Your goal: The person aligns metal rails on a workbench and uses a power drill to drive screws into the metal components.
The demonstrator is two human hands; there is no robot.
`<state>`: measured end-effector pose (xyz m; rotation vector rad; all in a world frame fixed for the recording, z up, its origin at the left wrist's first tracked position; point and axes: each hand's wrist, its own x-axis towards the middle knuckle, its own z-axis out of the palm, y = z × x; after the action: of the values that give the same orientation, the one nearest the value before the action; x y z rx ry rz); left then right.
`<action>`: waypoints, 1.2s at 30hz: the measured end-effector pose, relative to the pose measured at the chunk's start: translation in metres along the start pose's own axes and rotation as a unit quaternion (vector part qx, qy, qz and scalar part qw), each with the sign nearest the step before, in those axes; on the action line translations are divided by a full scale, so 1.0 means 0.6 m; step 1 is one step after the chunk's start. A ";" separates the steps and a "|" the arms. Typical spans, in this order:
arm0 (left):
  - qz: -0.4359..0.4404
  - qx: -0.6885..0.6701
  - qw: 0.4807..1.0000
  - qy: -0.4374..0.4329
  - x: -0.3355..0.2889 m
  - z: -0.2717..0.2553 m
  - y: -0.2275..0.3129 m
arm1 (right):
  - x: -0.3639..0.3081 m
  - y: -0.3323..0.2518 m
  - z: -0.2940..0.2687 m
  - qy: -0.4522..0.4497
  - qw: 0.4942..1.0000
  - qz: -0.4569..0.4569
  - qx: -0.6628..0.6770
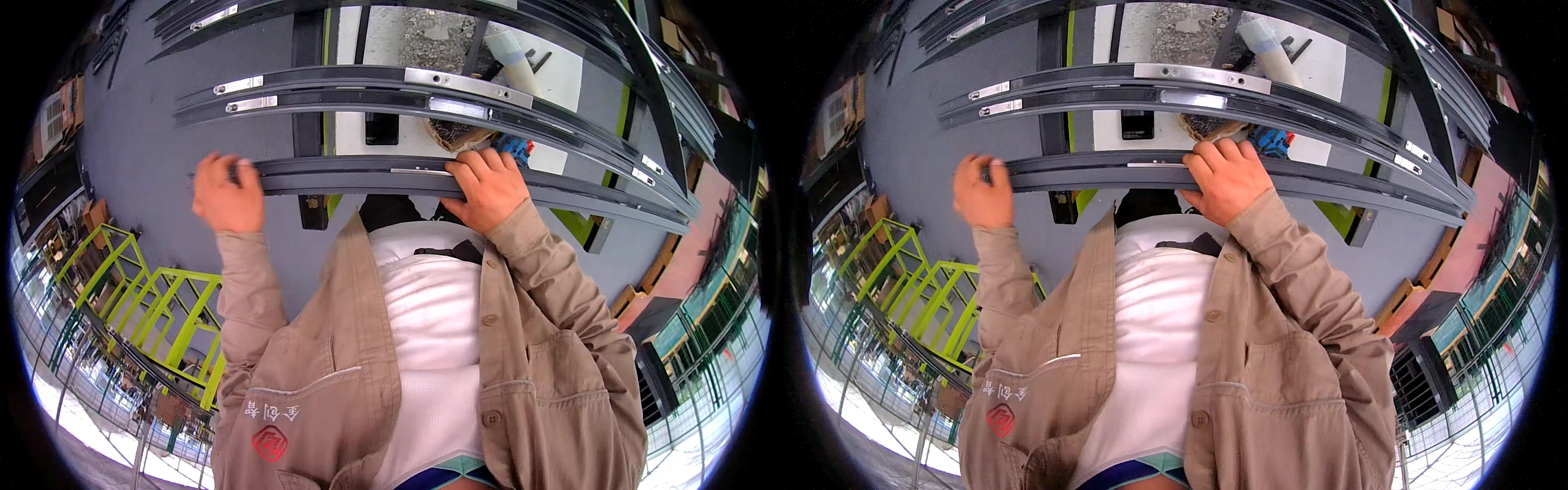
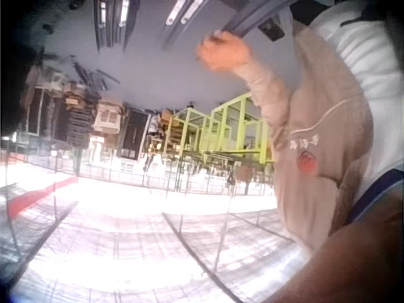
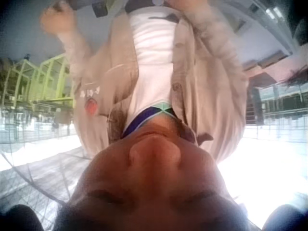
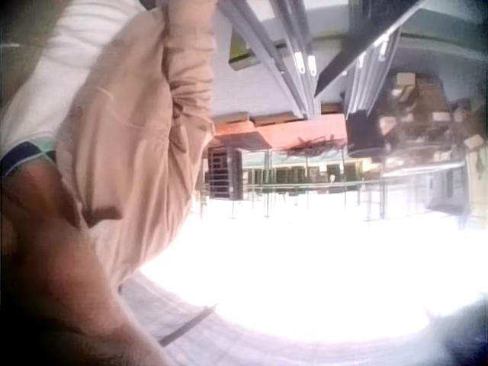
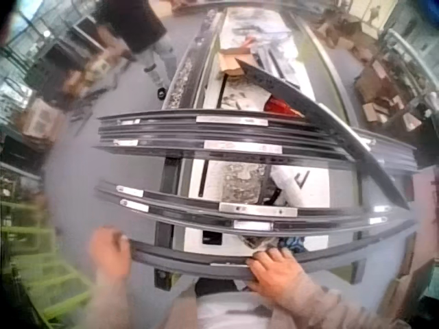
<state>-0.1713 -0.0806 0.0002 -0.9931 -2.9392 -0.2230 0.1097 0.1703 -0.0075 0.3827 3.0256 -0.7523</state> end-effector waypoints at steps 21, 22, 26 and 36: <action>0.443 -0.165 0.881 -0.003 -0.074 0.058 0.214 | -0.075 -0.013 0.018 0.163 0.977 -0.026 -0.134; 0.443 -0.162 0.882 0.007 -0.075 0.065 0.215 | -0.075 -0.010 0.012 0.162 0.981 -0.018 -0.109; 0.443 -0.156 0.882 0.041 -0.069 0.080 0.225 | -0.062 0.001 -0.023 0.199 0.977 0.027 -0.070; 0.446 -0.155 0.880 0.057 -0.062 0.102 0.227 | -0.020 0.099 -0.069 0.104 0.975 0.092 -0.176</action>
<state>-0.0585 0.0132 -0.0458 -2.1334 -2.0610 -0.6711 0.1376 0.2373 0.0023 0.7574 3.1614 -0.1666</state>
